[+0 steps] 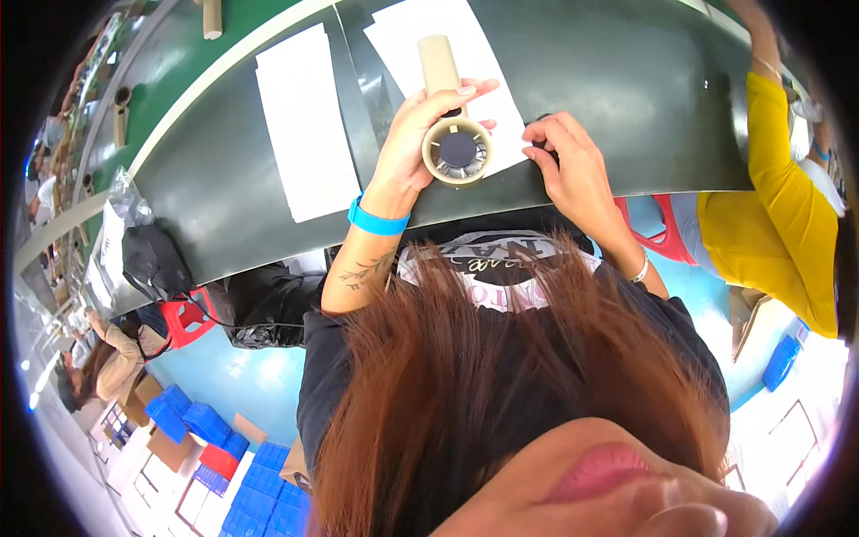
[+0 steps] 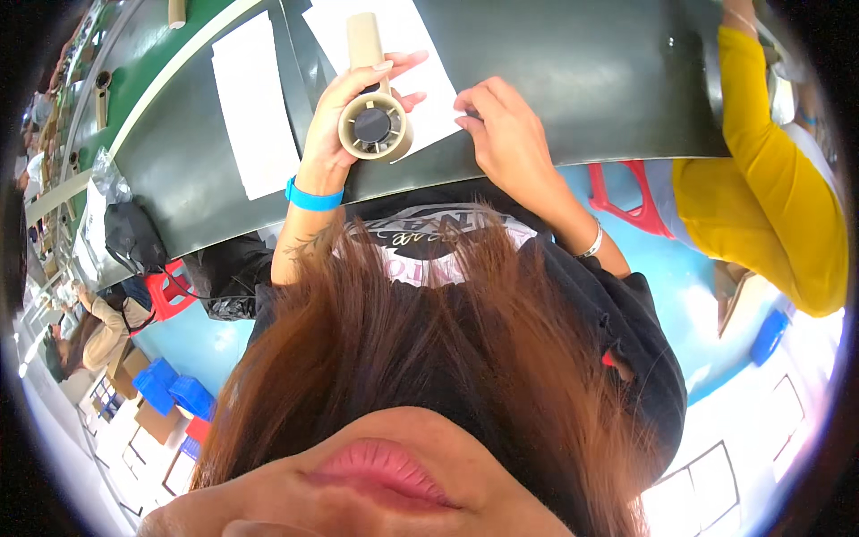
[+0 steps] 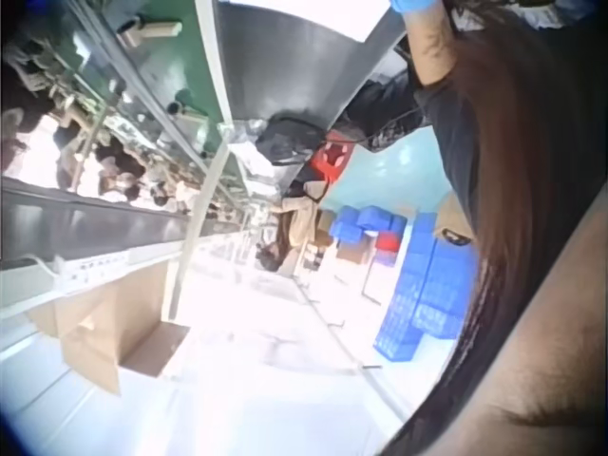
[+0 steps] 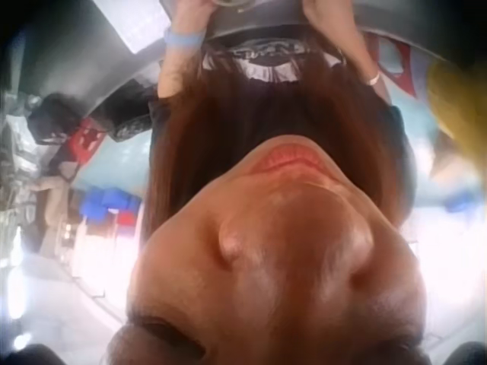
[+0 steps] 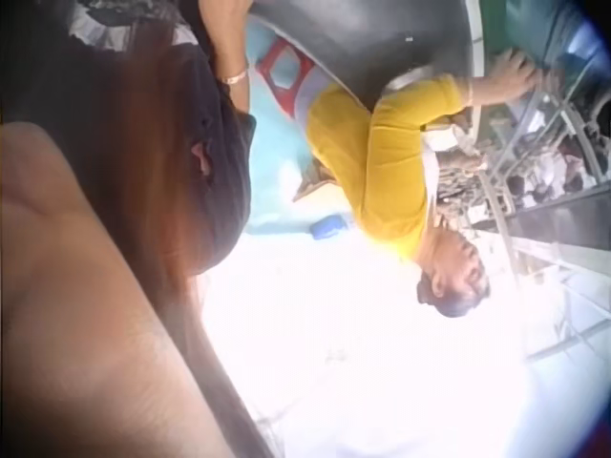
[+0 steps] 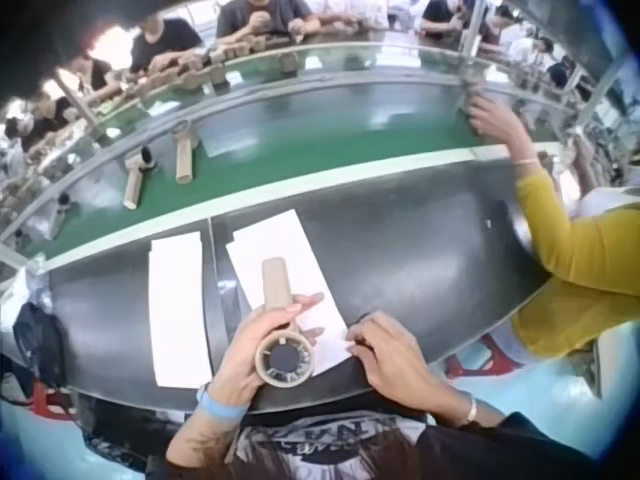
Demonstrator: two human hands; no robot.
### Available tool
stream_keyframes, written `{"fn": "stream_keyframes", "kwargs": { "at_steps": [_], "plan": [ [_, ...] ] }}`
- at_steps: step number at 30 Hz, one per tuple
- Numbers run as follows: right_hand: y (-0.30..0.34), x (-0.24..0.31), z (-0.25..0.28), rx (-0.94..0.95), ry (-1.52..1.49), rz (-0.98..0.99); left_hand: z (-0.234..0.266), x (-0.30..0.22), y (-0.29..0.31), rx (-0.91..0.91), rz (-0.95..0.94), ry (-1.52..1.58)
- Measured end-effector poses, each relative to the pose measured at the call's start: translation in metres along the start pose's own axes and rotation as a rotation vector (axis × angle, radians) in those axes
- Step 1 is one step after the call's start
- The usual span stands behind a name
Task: The person takes handheld fans from a conveyor line, peels adhesive stickers from paper sheets, sticks them onto the bottom of the fans by hand, and places the fans back onto the conveyor line.
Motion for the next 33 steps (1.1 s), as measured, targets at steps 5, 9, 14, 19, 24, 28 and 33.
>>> {"fn": "stream_keyframes", "kwargs": {
  "at_steps": [5,9,14,19,24,28,33],
  "plan": [
    [-0.005,0.001,0.009,0.129,-0.115,-0.010,0.000,-0.002,-0.002,-0.022,-0.015,-0.107],
    [-0.009,-0.004,0.048,0.002,-0.560,-0.115,0.005,-0.003,0.005,-0.102,-0.043,-0.193],
    [-0.023,-0.003,0.078,-0.216,-0.585,-0.043,-0.041,-0.082,0.037,0.094,-0.692,-0.357],
    [-0.028,0.023,0.067,-0.262,-0.565,-0.002,-0.047,-0.106,0.049,0.198,-1.139,-0.626],
    [-0.023,0.042,0.059,-0.201,-0.527,0.039,-0.042,-0.102,0.071,0.009,-1.287,-0.849],
    [-0.026,0.074,0.054,-0.144,-0.678,0.086,-0.043,-0.095,0.086,0.046,-1.273,-0.726],
    [-0.025,0.096,0.047,-0.070,-0.765,0.100,-0.057,-0.095,0.109,0.071,-1.372,-0.874]
  ]
}}
Point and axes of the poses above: each hand's wrist, its own y-axis away from the middle knuckle, its own z-axis out of the back of the hand, x = y × z, the point moved 9 cm from there along -y, towards the middle knuckle, and after that the axes turned 11 degrees about -x, right-handed, at the moved point
